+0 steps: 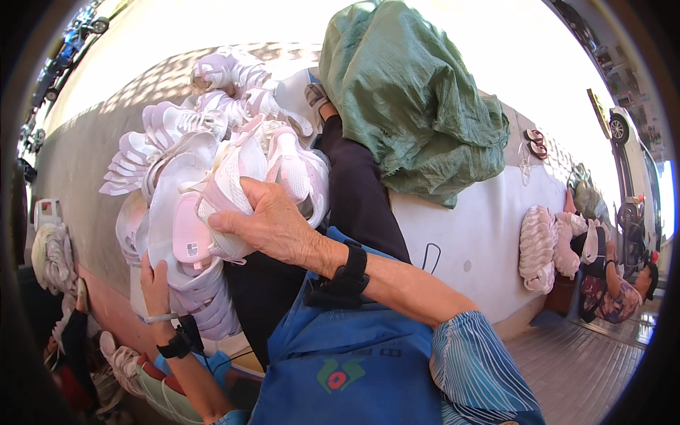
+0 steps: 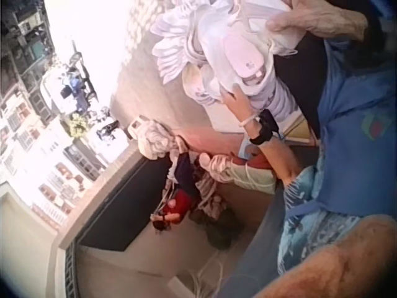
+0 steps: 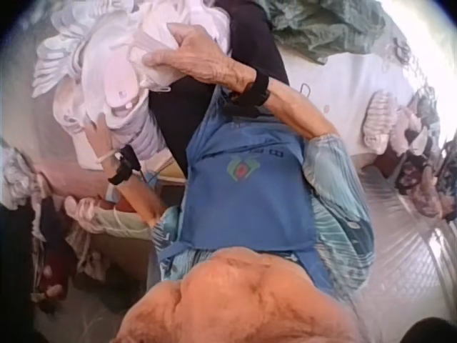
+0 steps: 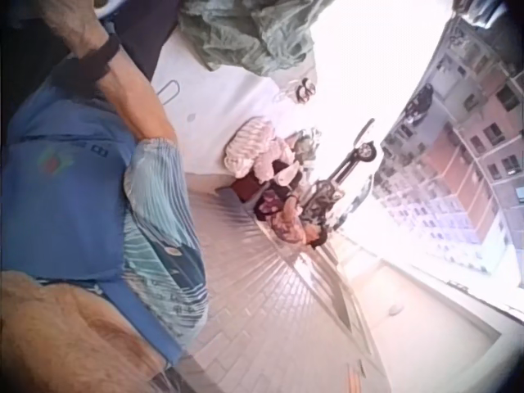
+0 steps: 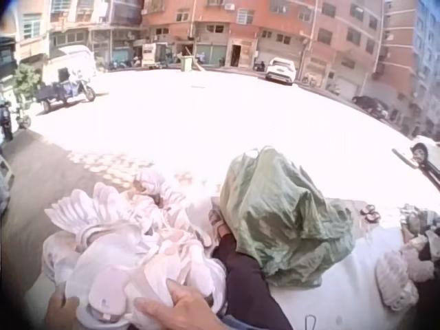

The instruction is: Lacing pairs of white and pink athletic shoes in a factory or assembly environment.

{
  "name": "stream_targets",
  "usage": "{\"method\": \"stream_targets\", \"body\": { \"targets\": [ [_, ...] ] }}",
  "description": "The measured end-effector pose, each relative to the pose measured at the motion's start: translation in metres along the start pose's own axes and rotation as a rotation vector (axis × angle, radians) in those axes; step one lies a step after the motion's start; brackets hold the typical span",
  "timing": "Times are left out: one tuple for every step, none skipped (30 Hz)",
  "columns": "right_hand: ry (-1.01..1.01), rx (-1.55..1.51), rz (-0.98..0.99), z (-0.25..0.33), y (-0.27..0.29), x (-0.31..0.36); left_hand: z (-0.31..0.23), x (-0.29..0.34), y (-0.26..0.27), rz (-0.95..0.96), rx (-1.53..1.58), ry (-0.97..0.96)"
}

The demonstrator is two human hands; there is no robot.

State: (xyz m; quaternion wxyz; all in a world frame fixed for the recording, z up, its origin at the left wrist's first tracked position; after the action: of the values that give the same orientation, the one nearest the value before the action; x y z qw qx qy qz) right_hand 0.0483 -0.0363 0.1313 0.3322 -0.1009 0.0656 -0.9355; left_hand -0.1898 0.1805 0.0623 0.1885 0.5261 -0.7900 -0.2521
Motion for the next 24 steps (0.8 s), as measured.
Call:
{"method": "stream_targets", "body": {
  "targets": [
    [-0.078, 0.009, 0.033, 0.001, -0.006, 0.000, -0.002, 0.006, -0.001, 0.008, 0.009, -0.009],
    [-0.157, 0.016, 0.067, -0.003, -0.013, 0.001, -0.004, 0.014, 0.000, -0.002, 0.034, 0.004],
    [-0.087, -0.020, 0.076, -0.006, -0.027, 0.001, -0.010, 0.022, 0.000, -0.014, 0.060, 0.014],
    [0.061, 0.032, 0.111, 0.012, -0.045, 0.006, -0.012, 0.032, 0.000, -0.014, 0.063, 0.009],
    [0.253, 0.022, 0.104, 0.012, -0.064, 0.011, -0.019, 0.039, 0.000, -0.025, 0.107, -0.010],
    [0.223, 0.076, 0.174, 0.010, -0.085, 0.019, -0.019, 0.045, 0.007, -0.046, 0.146, -0.018],
    [0.399, 0.254, 0.133, 0.006, -0.101, 0.025, -0.019, 0.049, 0.009, -0.028, 0.172, -0.015],
    [0.402, 0.252, 0.136, -0.008, -0.115, 0.027, -0.018, 0.053, 0.014, -0.033, 0.172, -0.016],
    [0.652, 0.426, 0.199, -0.010, -0.137, 0.038, -0.018, 0.056, 0.014, -0.005, 0.220, -0.016],
    [0.903, 0.599, 0.259, -0.015, -0.156, 0.051, -0.019, 0.058, 0.014, 0.023, 0.268, -0.017],
    [0.907, 0.594, 0.261, -0.027, -0.159, 0.048, -0.018, 0.061, 0.013, 0.018, 0.266, -0.020],
    [1.049, 0.784, 0.427, -0.042, -0.178, 0.057, -0.016, 0.065, 0.009, 0.042, 0.271, -0.017],
    [1.187, 0.976, 0.595, -0.062, -0.193, 0.069, -0.015, 0.067, 0.006, 0.066, 0.276, -0.014],
    [1.193, 0.970, 0.596, -0.065, -0.202, 0.078, -0.010, 0.067, 0.011, 0.060, 0.273, -0.016],
    [1.195, 0.973, 0.720, -0.066, -0.214, 0.102, 0.004, 0.068, 0.015, 0.099, 0.291, 0.043],
    [1.192, 0.976, 0.843, -0.069, -0.219, 0.122, 0.014, 0.074, 0.018, 0.141, 0.308, 0.102],
    [1.068, 0.844, 0.803, -0.061, -0.210, 0.116, 0.019, 0.078, 0.022, 0.166, 0.341, 0.125],
    [1.066, 0.840, 0.804, -0.068, -0.208, 0.110, 0.013, 0.081, 0.023, 0.166, 0.337, 0.127],
    [1.010, 0.742, 0.690, -0.074, -0.200, 0.088, -0.005, 0.081, 0.019, 0.191, 0.367, 0.085],
    [0.949, 0.646, 0.577, -0.074, -0.192, 0.068, -0.019, 0.081, 0.013, 0.218, 0.398, 0.042],
    [0.864, 0.641, 0.587, -0.063, -0.181, 0.066, -0.016, 0.081, 0.012, 0.183, 0.377, 0.057],
    [0.857, 0.643, 0.590, -0.048, -0.172, 0.072, -0.018, 0.078, 0.010, 0.185, 0.379, 0.063],
    [0.844, 0.533, 0.503, -0.029, -0.161, 0.072, -0.021, 0.072, 0.018, 0.107, 0.303, 0.020],
    [0.838, 0.443, 0.403, -0.010, -0.140, 0.070, -0.028, 0.067, 0.023, 0.040, 0.242, -0.039]
  ]
}}
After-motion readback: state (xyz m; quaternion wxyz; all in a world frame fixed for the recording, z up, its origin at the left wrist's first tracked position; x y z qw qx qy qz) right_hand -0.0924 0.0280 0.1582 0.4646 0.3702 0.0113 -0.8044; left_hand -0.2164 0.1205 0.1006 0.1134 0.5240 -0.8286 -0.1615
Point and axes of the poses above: each hand's wrist, its own x-axis away from the middle knuckle, its own y-axis out of the back of the hand, z = x × y, the point moved 10 cm from there along -x, towards the middle knuckle, and after that the axes turned 15 degrees about -z, right-handed, at the moved point
